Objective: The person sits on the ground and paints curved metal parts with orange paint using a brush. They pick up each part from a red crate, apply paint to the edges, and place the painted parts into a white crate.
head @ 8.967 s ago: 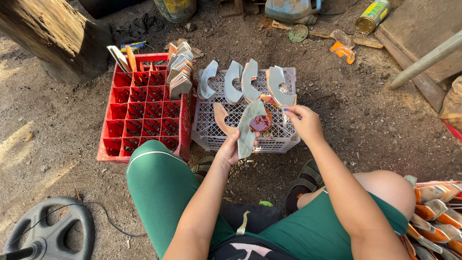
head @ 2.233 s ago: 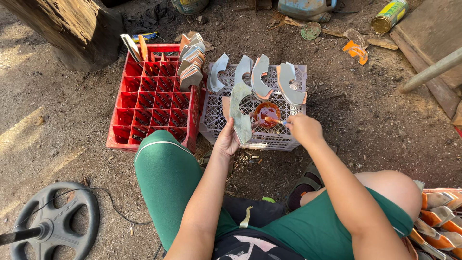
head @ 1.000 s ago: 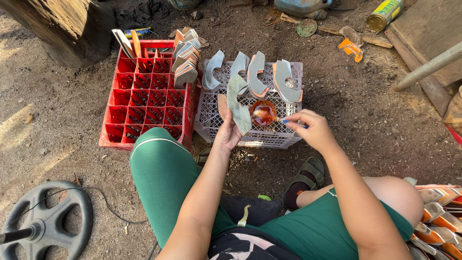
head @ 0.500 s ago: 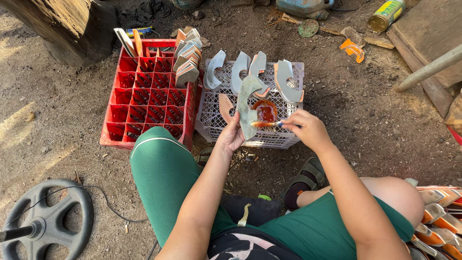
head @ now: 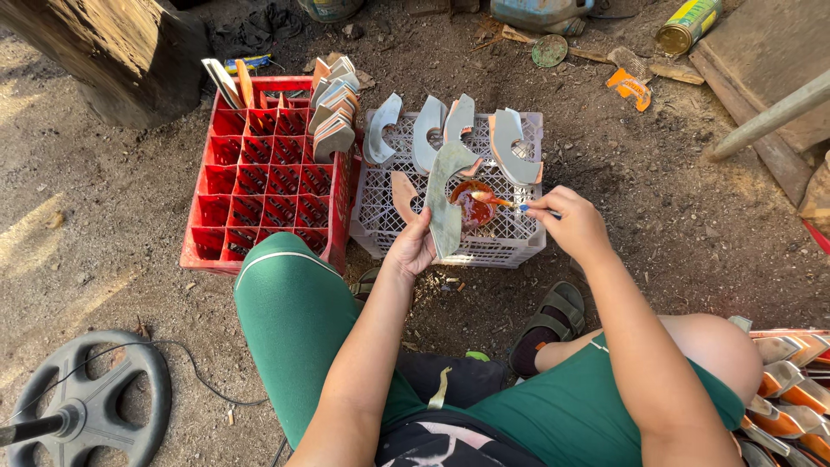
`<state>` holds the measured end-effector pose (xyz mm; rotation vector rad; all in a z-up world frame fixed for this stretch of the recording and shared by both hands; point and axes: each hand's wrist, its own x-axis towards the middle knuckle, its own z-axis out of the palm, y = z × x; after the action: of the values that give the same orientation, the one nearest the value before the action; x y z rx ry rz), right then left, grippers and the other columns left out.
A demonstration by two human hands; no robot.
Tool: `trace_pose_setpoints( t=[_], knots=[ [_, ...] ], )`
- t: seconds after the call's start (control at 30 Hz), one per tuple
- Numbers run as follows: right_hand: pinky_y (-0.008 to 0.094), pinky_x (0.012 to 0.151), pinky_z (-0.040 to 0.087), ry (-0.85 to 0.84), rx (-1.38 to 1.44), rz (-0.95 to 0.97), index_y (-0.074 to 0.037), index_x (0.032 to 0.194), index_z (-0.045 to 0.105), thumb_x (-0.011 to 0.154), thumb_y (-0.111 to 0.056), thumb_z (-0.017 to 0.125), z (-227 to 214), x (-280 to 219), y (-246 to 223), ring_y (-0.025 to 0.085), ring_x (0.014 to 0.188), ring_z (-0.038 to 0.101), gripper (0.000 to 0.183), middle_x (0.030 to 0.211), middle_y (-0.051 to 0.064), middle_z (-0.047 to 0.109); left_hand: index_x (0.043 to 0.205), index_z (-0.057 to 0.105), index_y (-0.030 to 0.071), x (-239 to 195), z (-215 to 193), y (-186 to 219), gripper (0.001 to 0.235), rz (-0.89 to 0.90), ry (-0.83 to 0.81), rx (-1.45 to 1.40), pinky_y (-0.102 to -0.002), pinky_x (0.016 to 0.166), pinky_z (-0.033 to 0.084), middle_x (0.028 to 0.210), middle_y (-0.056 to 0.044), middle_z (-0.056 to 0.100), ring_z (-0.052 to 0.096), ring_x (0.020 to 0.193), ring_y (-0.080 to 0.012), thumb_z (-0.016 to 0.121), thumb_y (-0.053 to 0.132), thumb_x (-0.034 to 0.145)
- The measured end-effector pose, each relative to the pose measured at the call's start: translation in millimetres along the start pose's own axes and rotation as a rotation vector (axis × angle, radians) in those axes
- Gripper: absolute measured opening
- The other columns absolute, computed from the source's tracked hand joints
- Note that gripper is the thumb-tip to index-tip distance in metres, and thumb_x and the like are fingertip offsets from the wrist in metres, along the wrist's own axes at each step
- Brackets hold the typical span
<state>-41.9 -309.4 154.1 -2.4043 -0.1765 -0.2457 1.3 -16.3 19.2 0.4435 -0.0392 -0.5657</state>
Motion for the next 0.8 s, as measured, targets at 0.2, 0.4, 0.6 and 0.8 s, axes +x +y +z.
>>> trace_pose_setpoints(
  t=[0.2,0.4,0.6,0.8],
  knots=[
    [0.035,0.073,0.055,-0.249,-0.023,-0.087,-0.017,0.101,0.081,0.086,-0.027,0.076,-2,-7,-11,0.022,0.084,0.071,0.019,0.095,0.001,0.073,0.142,0.052,0.000,2,-3,9,0.054,0.031,0.043,0.132,-0.041,0.100,0.059,0.131,-0.017,0.067,0.070,0.116,-0.0243,0.068,0.032,0.101],
    [0.041,0.074,0.057,-0.205,-0.388,-0.033,-0.023,0.101,0.080,0.088,-0.032,0.073,-7,-2,8,0.026,0.086,0.071,0.017,0.097,0.000,0.070,0.139,0.056,-0.003,1,33,49,0.058,0.026,0.146,0.410,-0.042,0.095,0.061,0.124,-0.017,0.069,0.071,0.109,-0.0243,0.070,0.033,0.097],
    [0.044,0.075,0.057,-0.211,-0.469,0.011,-0.021,0.104,0.079,0.096,-0.033,0.064,55,11,41,0.029,0.087,0.071,0.020,0.103,0.003,0.068,0.142,0.057,0.006,1,114,108,0.060,0.061,0.194,0.813,-0.039,0.086,0.062,0.124,-0.012,0.071,0.070,0.104,-0.0196,0.075,0.027,0.088],
    [0.047,0.073,0.056,-0.095,-0.506,-0.158,-0.014,0.103,0.076,0.101,-0.031,0.060,106,14,53,0.032,0.088,0.071,0.024,0.098,0.009,0.067,0.140,0.059,0.005,-30,183,183,0.053,0.094,0.043,0.706,-0.040,0.090,0.062,0.124,-0.014,0.071,0.070,0.111,-0.0241,0.073,0.028,0.094]
  ],
)
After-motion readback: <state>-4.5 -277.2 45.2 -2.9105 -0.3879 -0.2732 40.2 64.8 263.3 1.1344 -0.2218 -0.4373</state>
